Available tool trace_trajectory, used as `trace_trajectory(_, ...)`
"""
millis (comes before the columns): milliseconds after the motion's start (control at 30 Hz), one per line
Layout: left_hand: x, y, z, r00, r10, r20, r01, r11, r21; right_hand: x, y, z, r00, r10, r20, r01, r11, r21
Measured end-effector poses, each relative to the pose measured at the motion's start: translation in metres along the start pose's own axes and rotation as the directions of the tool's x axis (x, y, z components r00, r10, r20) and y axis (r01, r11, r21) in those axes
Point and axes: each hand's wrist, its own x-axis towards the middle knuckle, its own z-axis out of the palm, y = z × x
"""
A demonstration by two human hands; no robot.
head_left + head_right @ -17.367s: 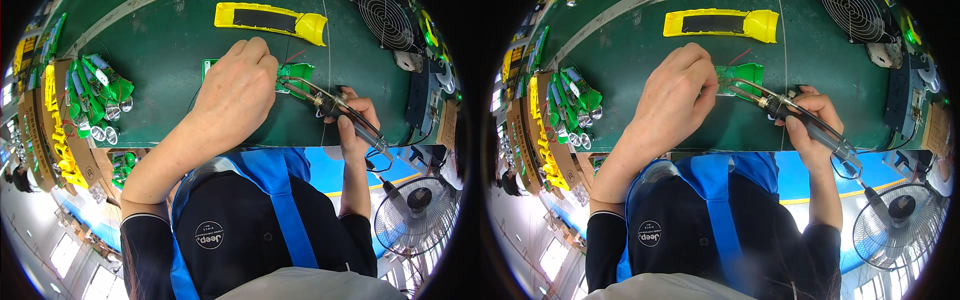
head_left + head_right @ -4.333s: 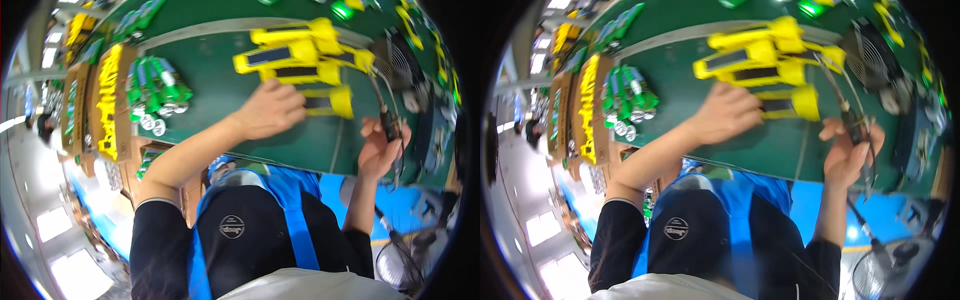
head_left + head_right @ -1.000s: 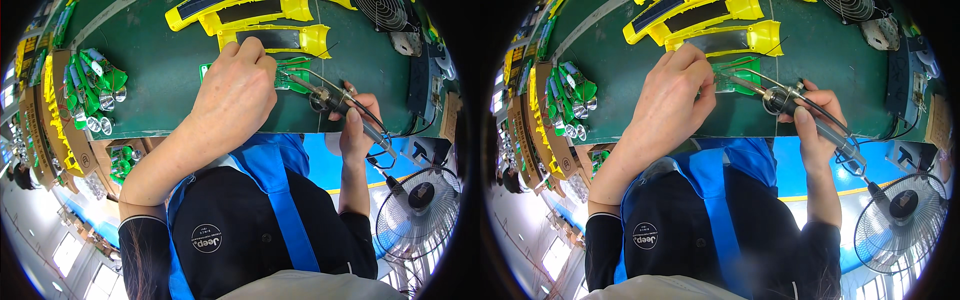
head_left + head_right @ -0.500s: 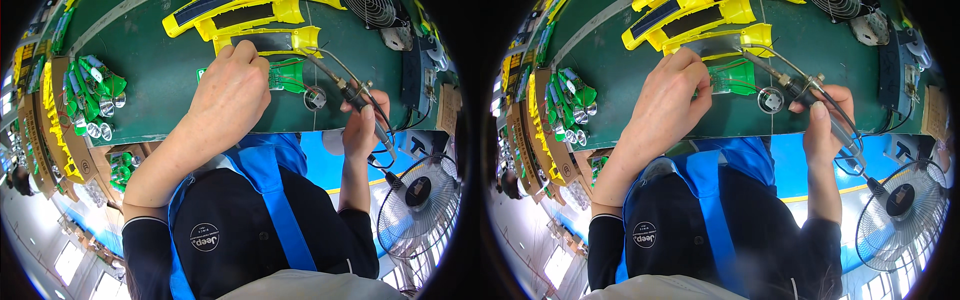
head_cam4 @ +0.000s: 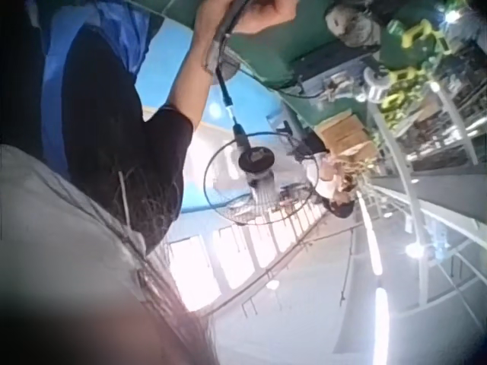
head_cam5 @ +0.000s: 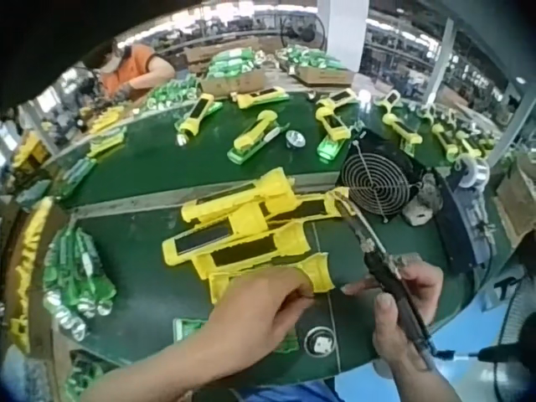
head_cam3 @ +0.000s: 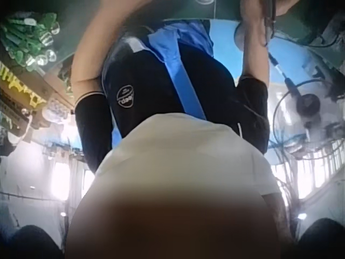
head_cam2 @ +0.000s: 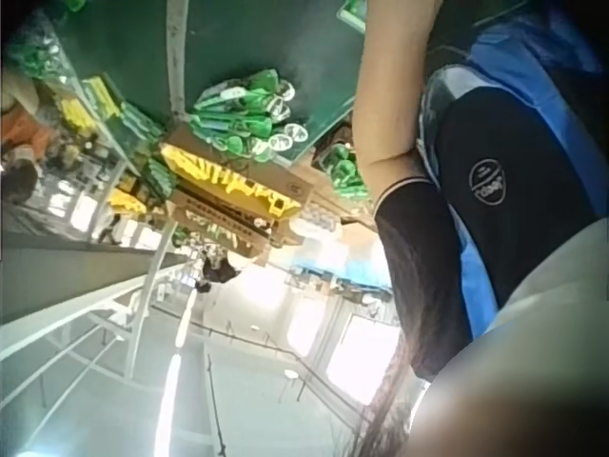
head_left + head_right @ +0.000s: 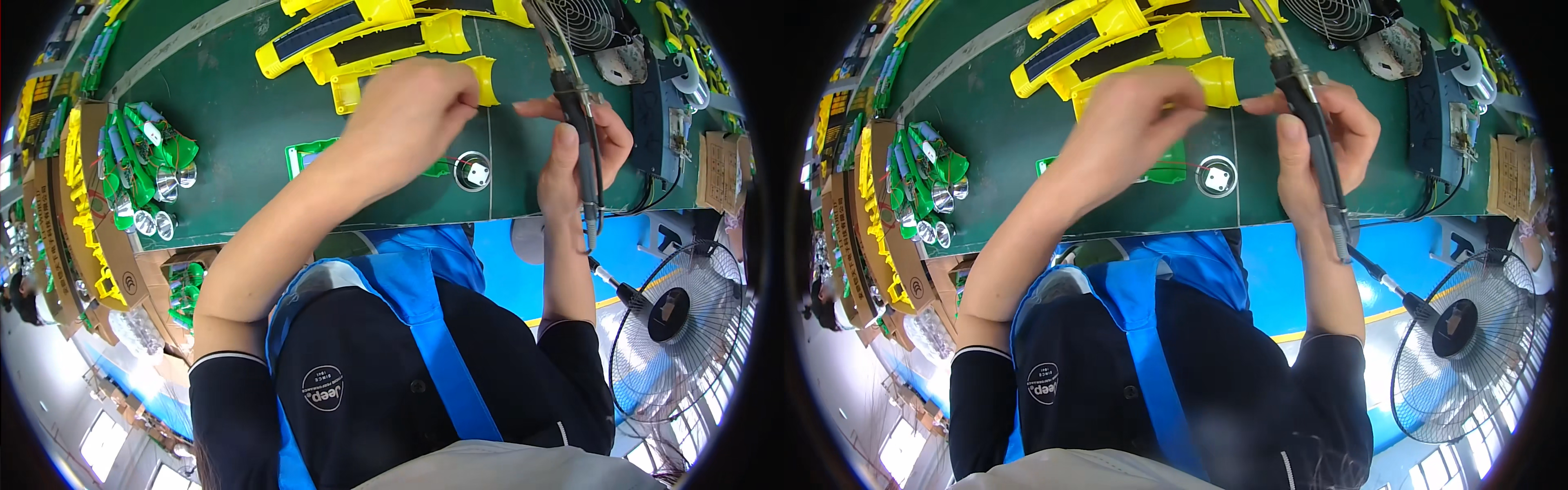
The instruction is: Soldering electrical connections on circuit boards for portable lights and assembling them into plastic housings.
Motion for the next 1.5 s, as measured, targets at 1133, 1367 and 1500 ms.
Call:
trace_trajectory(1133,-0.004,-0.06,-0.045,0.94,0.186,0.286,-0.255,0.939,0.231,0.026,0.002,0.004,0.677,0.664,0.316,-0.707,0.706,0.031)
trace_trajectory(1367,-0.005,-0.06,-0.043,0.937,0.174,0.302,-0.257,0.93,0.262,0.027,0.002,0.007,0.662,0.664,0.348,-0.71,0.704,0.007)
trace_trajectory(1500,-0.007,-0.06,-0.043,0.938,0.193,0.289,-0.274,0.922,0.272,0.025,0.0,0.01,0.667,0.663,0.338,-0.701,0.713,-0.014)
